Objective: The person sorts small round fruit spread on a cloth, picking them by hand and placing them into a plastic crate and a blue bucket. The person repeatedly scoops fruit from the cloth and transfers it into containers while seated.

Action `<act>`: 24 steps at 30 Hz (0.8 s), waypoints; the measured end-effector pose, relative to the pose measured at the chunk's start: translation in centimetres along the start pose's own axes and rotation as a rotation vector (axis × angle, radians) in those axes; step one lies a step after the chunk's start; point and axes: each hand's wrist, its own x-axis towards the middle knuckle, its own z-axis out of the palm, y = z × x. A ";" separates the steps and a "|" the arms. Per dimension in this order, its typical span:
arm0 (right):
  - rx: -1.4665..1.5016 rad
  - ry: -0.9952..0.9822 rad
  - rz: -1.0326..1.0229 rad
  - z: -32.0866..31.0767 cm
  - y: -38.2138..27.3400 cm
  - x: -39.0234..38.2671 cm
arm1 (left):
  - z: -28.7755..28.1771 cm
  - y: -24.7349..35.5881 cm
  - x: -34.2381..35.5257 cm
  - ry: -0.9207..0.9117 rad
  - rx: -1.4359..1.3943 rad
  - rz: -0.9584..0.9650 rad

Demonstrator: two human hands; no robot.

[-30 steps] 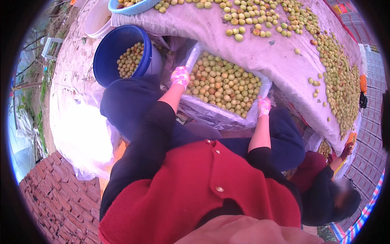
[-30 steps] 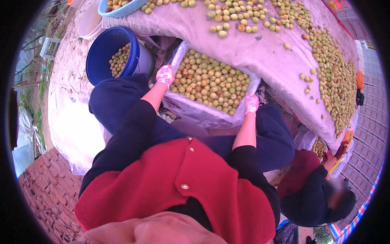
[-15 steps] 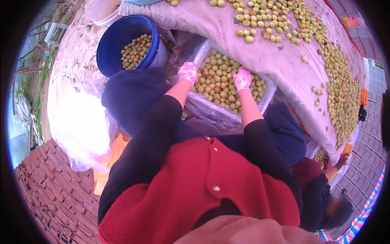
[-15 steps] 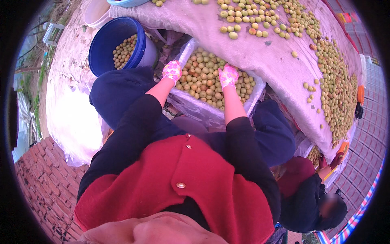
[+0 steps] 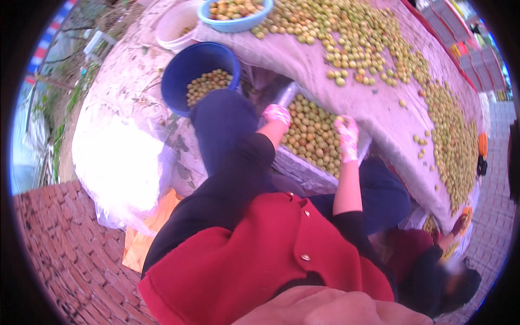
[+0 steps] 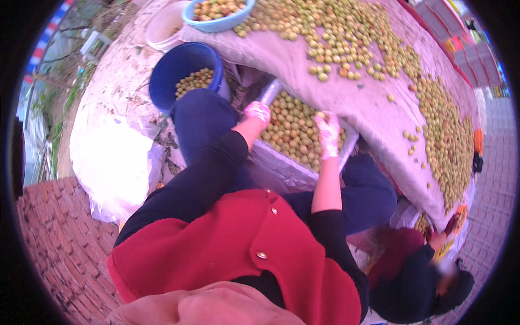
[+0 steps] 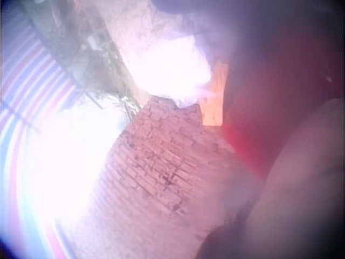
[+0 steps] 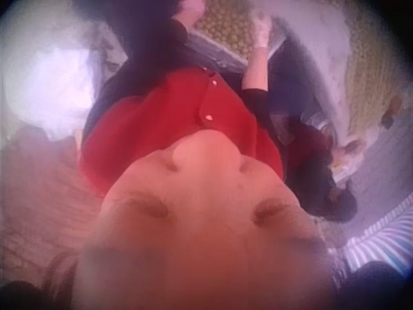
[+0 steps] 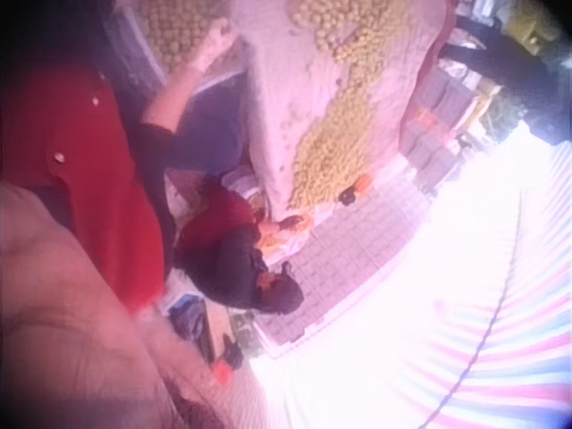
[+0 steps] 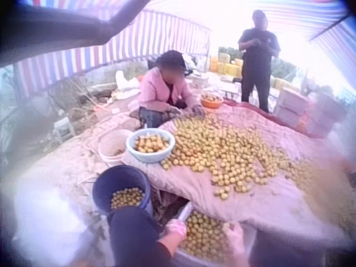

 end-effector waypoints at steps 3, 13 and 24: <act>0.154 0.157 0.086 -0.3 -4.3 0.8 | -1.1 2.8 -3.3 0.303 -0.028 0.098; 0.306 -0.314 -0.315 9.5 -20.5 -3.3 | -7.9 1.7 -9.6 0.273 -0.462 0.722; 0.113 -0.041 0.029 0.8 -10.4 -2.2 | -23.0 -16.3 9.7 0.216 -2.643 -0.013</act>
